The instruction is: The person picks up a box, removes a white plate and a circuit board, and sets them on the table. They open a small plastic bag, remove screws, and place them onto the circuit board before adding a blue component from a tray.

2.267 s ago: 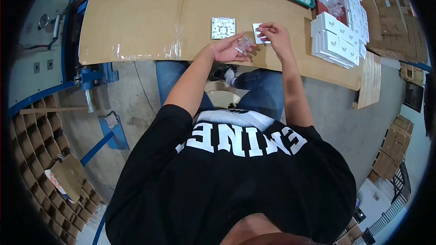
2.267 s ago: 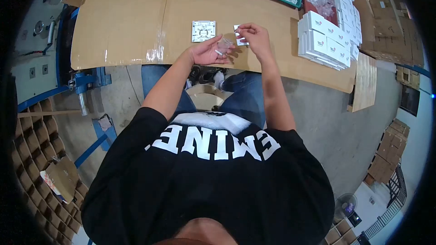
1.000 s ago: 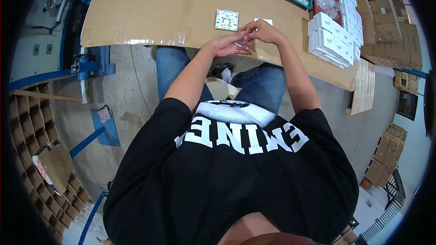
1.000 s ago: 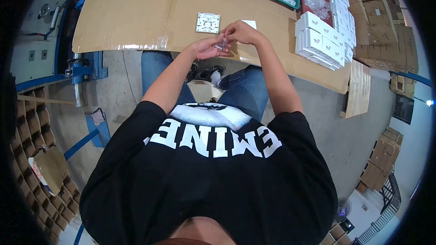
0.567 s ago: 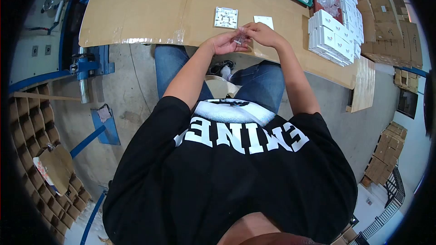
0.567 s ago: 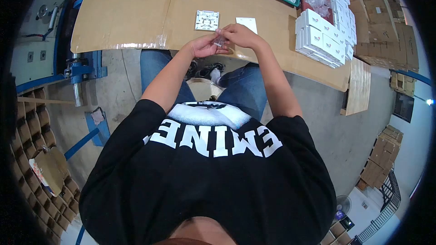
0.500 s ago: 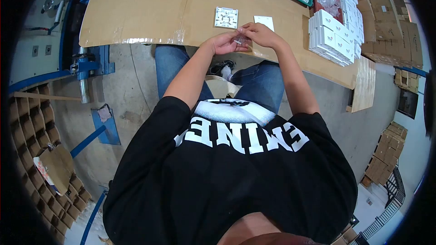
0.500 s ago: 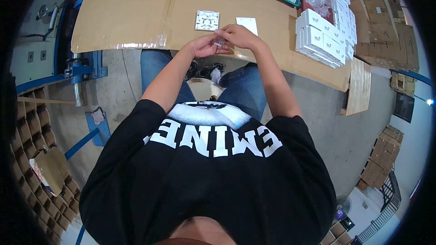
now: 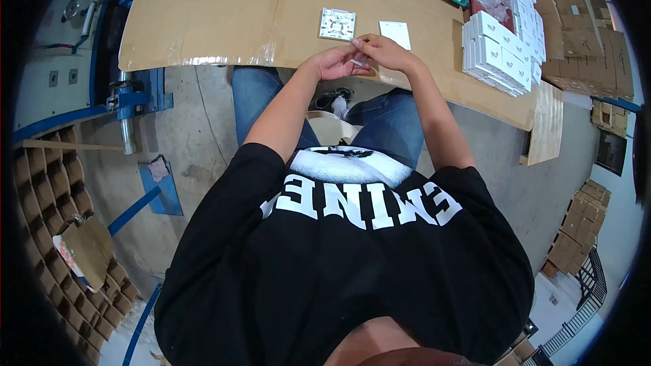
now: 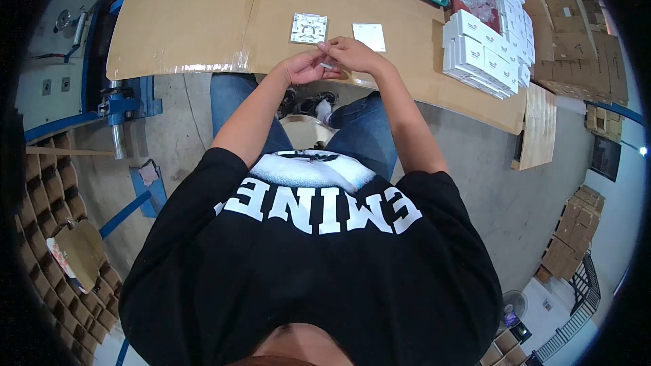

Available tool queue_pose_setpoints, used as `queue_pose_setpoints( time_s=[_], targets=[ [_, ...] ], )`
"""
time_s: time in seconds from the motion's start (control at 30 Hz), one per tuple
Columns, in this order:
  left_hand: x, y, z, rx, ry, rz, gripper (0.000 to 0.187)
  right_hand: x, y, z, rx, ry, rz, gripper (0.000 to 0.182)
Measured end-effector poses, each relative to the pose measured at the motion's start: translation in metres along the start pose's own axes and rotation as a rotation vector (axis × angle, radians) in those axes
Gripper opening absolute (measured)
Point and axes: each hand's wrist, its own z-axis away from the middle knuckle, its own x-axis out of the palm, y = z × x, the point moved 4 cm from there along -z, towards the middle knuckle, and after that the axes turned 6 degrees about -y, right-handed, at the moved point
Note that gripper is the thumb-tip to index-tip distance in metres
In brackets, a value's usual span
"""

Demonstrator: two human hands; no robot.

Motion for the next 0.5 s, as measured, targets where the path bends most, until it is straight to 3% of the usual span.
queue_pose_setpoints(
  time_s=[0.23,0.4,0.5],
  targets=[
    [0.006,0.001,0.001,-0.027,-0.03,0.039,0.05,-0.029,0.005,0.005,-0.077,0.085,-0.003,0.06],
    [-0.005,-0.001,-0.003,-0.125,-0.081,0.117,0.057,-0.095,0.035,0.004,-0.152,0.337,-0.077,0.044],
    [0.007,0.002,-0.004,-0.186,0.005,0.181,0.061,-0.175,0.072,-0.005,-0.129,0.616,0.015,0.033]
  ],
)
